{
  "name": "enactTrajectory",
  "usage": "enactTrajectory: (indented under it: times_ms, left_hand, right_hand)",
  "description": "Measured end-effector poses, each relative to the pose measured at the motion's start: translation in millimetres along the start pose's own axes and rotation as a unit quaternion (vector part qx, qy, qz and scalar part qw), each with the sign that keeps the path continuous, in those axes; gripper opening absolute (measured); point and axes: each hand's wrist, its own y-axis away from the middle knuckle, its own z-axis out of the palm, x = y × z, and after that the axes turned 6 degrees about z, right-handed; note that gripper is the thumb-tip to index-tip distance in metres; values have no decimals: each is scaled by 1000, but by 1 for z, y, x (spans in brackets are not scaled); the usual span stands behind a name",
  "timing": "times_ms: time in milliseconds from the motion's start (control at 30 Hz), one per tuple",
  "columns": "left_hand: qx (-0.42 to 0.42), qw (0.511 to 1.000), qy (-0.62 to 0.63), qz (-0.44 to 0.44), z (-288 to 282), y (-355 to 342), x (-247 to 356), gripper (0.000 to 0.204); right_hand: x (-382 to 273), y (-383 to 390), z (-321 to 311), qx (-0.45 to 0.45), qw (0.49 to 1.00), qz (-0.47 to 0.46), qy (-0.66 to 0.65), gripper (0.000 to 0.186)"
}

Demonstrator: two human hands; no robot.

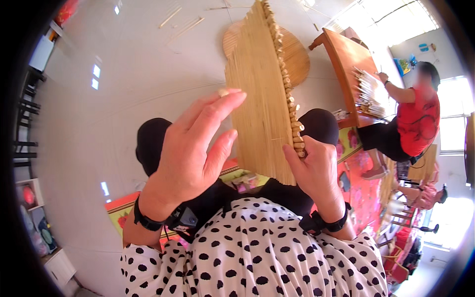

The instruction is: The person weaves together light-colored stalks by hand using a thin white string, threading the string around the individual pieces to bind them into a mat.

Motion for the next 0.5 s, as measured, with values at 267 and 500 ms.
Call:
enactTrajectory:
  times_ms: [267, 500]
  left_hand:
    - [-258, 956, -19, 138, 8, -46, -2, 64]
    - [-449, 880, -72, 140, 37, -56, -2, 85]
  right_hand:
    - [-11, 4, 8, -49, 993, -100, 37, 28]
    - [-6, 19, 13, -58, 993, -98, 33, 28]
